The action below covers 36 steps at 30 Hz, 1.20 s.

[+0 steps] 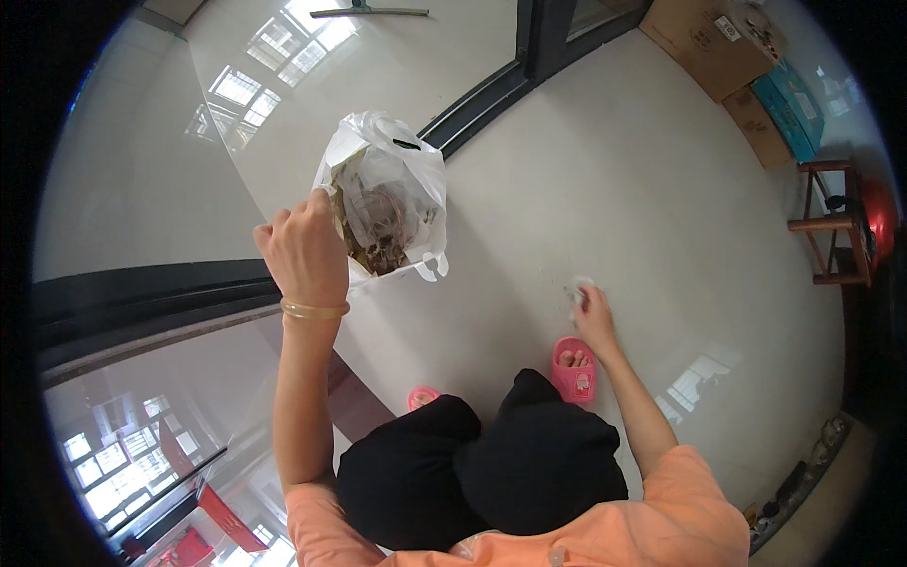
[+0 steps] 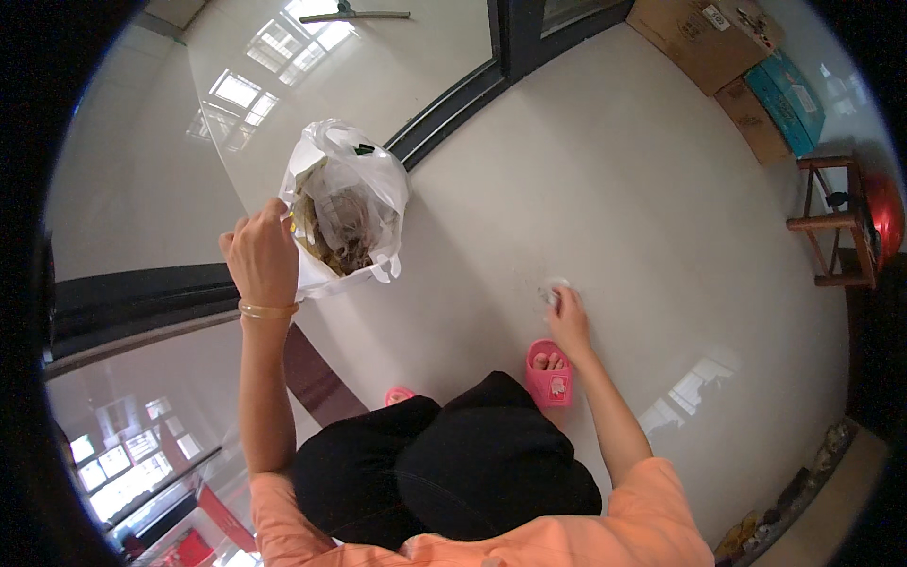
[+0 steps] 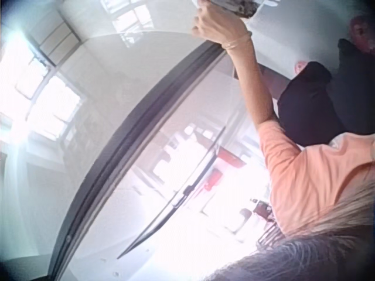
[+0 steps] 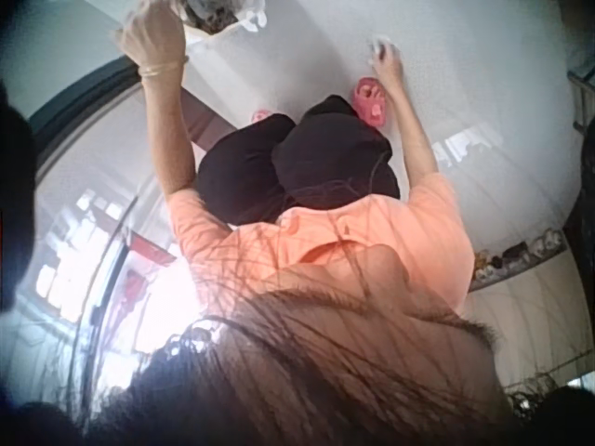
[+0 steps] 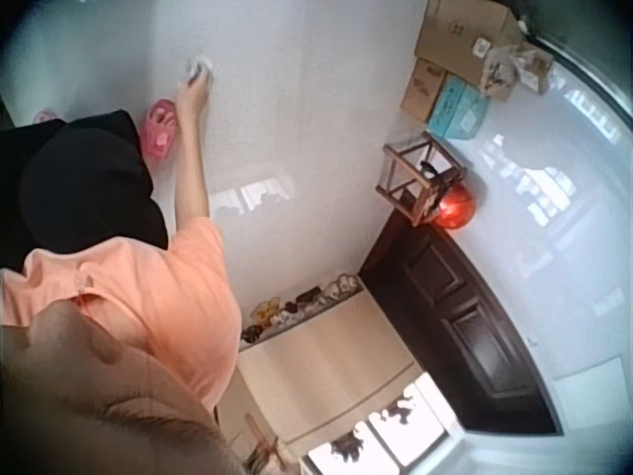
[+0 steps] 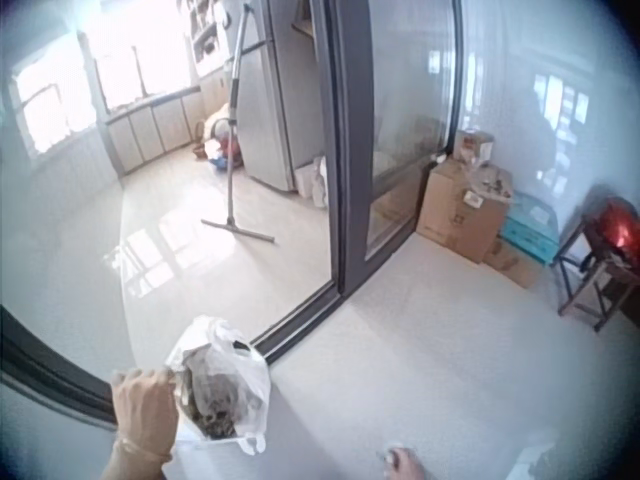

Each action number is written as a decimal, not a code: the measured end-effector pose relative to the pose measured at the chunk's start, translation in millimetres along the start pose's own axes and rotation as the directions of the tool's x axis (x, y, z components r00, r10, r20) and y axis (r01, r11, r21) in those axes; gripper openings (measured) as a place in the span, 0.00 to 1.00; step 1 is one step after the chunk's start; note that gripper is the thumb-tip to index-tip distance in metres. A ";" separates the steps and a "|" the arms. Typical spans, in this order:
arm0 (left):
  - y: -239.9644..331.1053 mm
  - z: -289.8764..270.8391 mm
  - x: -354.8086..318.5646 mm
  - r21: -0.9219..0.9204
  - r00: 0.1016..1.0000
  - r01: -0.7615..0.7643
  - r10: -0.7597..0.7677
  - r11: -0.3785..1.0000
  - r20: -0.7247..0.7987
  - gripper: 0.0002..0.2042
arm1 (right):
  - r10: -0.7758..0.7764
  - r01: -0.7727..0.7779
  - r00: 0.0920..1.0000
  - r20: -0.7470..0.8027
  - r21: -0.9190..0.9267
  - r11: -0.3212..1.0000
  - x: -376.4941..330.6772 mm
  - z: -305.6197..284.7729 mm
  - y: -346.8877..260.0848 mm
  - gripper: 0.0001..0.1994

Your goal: The person sweeps the floor with a broom in a home setting, moving from the dining area to the kitchen and back. They gather debris into a pile and then pick it up by hand, placing it into a white plastic bag.

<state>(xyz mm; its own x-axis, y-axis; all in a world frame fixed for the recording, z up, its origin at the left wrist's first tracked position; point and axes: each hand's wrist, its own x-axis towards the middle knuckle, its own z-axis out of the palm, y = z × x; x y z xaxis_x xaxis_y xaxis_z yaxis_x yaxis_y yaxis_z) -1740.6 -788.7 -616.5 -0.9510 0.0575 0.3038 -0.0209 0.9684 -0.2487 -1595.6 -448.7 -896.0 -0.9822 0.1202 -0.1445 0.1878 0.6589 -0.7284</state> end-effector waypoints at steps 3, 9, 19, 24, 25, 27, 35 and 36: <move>0.5 0.5 -8.2 -0.031 0.998 -0.061 0.062 0.998 0.033 0.08 | 0.006 -0.004 1.000 -0.025 0.080 0.997 33.9 1.6 -25.1 0.14; -27.4 8.4 -23.5 0.037 0.997 -0.008 0.010 0.999 -0.070 0.06 | 0.226 -0.228 0.959 -0.173 0.009 0.974 -53.4 -95.4 18.8 0.13; -82.5 6.5 -37.4 -0.593 0.827 0.477 -0.103 0.649 0.552 0.20 | 0.677 -0.672 0.704 -0.215 0.104 0.733 -329.5 -31.1 111.8 0.12; -95.7 11.0 -30.8 -0.810 0.825 0.520 0.085 0.269 0.558 0.18 | 0.648 -0.628 0.752 -0.121 0.164 0.761 -240.6 -8.5 60.5 0.14; -96.4 14.4 -27.6 -0.851 0.856 0.474 0.108 0.227 0.506 0.18 | 0.608 -0.568 0.783 -0.129 0.247 0.785 -224.6 7.0 60.6 0.13; -95.2 24.5 -21.0 -0.893 0.890 0.433 0.095 0.125 0.446 0.17 | 0.508 -0.451 0.848 -0.148 0.299 0.841 -183.5 36.6 55.1 0.13; -85.5 25.4 -9.4 -0.893 0.899 0.434 -0.013 -0.116 0.439 0.12 | 0.258 -0.241 0.947 -0.193 0.111 0.964 7.3 57.9 -29.7 0.13; -82.5 24.6 -13.1 -0.891 0.894 0.441 -0.032 -0.108 0.446 0.12 | 0.251 -0.236 0.948 -0.193 0.097 0.967 12.8 53.0 -30.8 0.13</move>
<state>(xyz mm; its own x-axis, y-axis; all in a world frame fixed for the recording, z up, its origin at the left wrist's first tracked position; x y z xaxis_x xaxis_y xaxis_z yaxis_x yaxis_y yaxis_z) -1734.0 -875.3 -622.5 -0.9875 -0.0878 -0.1310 -0.1422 0.1372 0.9803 -1613.5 -506.8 -910.9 -0.8858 0.4231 -0.1906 0.4144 0.5364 -0.7352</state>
